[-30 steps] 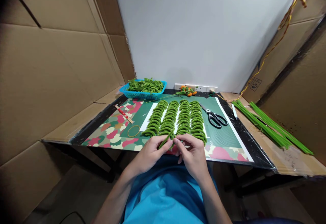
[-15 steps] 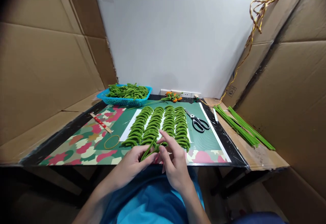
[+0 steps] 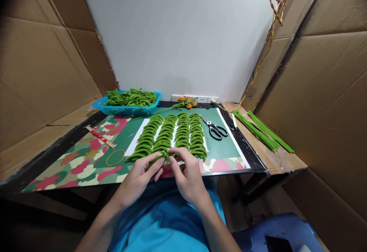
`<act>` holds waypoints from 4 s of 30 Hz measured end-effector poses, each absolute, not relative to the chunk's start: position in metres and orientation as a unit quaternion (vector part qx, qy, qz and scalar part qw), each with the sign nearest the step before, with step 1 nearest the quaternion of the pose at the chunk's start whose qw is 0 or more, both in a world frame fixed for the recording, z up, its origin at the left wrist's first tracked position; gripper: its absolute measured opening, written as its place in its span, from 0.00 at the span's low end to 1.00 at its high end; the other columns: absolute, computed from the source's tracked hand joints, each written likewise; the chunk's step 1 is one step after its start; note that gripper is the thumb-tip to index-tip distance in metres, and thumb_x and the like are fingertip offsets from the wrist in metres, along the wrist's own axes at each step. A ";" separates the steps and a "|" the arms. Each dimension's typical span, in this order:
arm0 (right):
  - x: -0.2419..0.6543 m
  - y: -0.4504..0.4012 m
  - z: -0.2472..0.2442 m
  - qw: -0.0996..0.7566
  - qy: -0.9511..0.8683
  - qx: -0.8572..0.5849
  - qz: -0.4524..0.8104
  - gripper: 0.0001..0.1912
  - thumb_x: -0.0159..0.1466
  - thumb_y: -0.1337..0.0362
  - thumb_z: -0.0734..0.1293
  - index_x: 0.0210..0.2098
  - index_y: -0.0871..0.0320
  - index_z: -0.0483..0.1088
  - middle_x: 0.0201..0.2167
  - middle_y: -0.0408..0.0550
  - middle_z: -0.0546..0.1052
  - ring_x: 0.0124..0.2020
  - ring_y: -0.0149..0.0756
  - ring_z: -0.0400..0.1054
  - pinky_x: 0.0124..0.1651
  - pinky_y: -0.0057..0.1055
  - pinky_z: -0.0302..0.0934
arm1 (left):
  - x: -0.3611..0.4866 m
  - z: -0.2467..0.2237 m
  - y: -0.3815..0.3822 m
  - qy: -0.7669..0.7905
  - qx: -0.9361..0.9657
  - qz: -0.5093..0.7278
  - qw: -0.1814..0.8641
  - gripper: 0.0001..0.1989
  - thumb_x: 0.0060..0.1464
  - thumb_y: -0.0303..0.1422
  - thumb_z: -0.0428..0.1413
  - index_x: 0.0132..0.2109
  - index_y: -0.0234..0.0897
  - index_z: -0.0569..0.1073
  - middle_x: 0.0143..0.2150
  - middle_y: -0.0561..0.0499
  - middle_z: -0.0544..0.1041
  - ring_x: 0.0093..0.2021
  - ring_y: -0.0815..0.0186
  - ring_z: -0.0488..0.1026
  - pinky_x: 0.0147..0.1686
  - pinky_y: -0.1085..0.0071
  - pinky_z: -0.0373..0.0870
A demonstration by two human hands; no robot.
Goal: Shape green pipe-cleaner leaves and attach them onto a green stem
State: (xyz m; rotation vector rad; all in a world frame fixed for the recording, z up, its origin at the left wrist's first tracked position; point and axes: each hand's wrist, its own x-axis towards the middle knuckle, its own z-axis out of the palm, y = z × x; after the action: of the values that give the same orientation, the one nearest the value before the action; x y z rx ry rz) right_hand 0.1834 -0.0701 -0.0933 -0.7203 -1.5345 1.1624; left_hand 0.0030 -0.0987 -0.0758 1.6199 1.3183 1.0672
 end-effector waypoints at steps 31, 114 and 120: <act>0.186 -0.075 -0.097 0.492 -0.675 -0.325 0.443 0.13 0.73 0.55 0.70 0.38 0.58 0.79 0.27 0.44 0.77 0.24 0.30 0.65 0.27 0.27 0.56 | 0.008 -0.070 -0.103 0.530 0.612 0.458 0.366 0.17 0.68 0.48 0.59 0.49 0.38 0.75 0.41 0.51 0.79 0.40 0.64 0.76 0.32 0.74 0.68; 0.188 -0.074 -0.091 0.457 -0.692 -0.334 0.449 0.16 0.76 0.55 0.66 0.35 0.56 0.74 0.26 0.42 0.74 0.26 0.32 0.64 0.30 0.29 0.57 | 0.006 -0.073 -0.109 0.531 0.559 0.462 0.439 0.19 0.67 0.51 0.60 0.47 0.39 0.72 0.28 0.58 0.72 0.20 0.74 0.60 0.20 0.77 0.56; 0.190 -0.071 -0.097 0.507 -0.718 -0.304 0.368 0.15 0.76 0.65 0.61 0.53 0.52 0.79 0.51 0.53 0.77 0.36 0.35 0.72 0.31 0.29 0.63 | 0.007 -0.070 -0.105 0.538 0.580 0.462 0.400 0.16 0.67 0.47 0.60 0.46 0.38 0.75 0.29 0.57 0.71 0.21 0.74 0.60 0.20 0.77 0.57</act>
State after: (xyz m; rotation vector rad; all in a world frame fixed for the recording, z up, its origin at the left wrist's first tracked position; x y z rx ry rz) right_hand 0.1904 -0.0713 -0.0968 -0.7321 -1.7315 0.8865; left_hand 0.0069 -0.1049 -0.0699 1.4664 1.3615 1.1696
